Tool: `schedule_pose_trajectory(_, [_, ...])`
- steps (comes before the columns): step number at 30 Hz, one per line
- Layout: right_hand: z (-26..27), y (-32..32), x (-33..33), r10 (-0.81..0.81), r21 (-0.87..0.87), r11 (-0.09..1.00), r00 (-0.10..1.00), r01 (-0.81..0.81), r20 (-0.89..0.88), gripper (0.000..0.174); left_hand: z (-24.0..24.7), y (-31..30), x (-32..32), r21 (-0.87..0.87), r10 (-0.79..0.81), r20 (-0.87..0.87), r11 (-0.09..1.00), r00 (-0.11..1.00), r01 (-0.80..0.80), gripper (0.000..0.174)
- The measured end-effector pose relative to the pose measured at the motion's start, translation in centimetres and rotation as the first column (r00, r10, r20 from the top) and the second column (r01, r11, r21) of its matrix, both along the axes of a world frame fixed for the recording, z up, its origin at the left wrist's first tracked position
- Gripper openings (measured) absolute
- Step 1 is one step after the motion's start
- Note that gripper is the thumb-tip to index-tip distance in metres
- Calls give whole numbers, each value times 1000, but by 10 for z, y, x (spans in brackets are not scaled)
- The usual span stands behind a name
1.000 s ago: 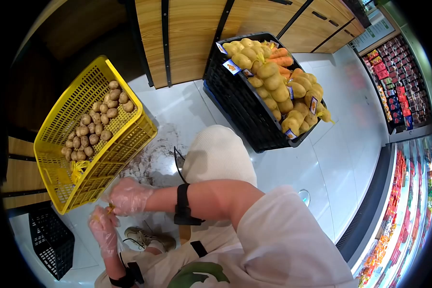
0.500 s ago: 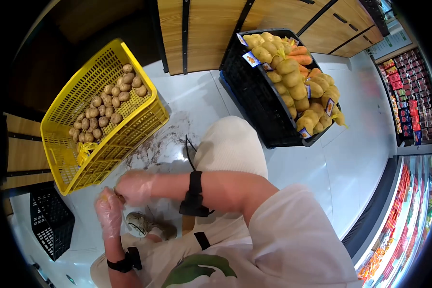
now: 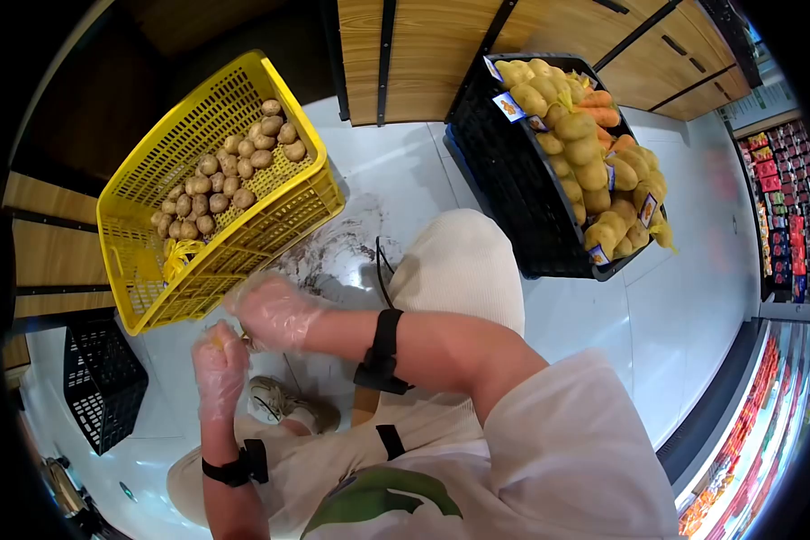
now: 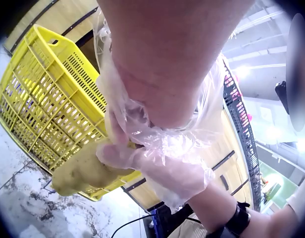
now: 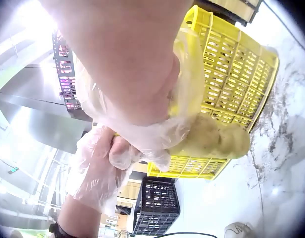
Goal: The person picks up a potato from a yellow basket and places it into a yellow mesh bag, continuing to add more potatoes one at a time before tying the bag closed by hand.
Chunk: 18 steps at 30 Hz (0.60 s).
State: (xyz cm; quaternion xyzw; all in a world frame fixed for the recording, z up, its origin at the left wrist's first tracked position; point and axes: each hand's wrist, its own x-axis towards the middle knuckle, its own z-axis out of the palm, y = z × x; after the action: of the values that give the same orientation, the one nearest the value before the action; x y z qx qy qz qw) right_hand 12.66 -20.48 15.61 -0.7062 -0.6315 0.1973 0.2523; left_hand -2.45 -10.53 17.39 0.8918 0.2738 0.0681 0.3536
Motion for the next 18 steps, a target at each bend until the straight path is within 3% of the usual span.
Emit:
schedule_pose_trajectory(2, [-5,3,-1,-53,-45,998,998,52,-17,37,3,-1,2,-20,-2,-59,1000,998,0,32])
schedule_pose_trajectory(6, [9,0,-4,-66,-93,994,997,62,-47,31,-4,-6,3,121,-37,3,992,999,37,35])
schedule_pose_trajectory(8, [22,2,-3,-53,-293,955,998,39,-40,27,-7,-8,4,161,-28,59,987,998,18,40])
schedule_pose_trajectory(11, [-26,6,-18,-92,-306,947,996,94,21,23,-6,-10,10,161,-70,86,985,994,55,40])
schedule_pose_trajectory(18, [-28,3,-17,-74,-226,973,991,47,-113,25,-10,-3,12,114,-14,91,994,996,4,39])
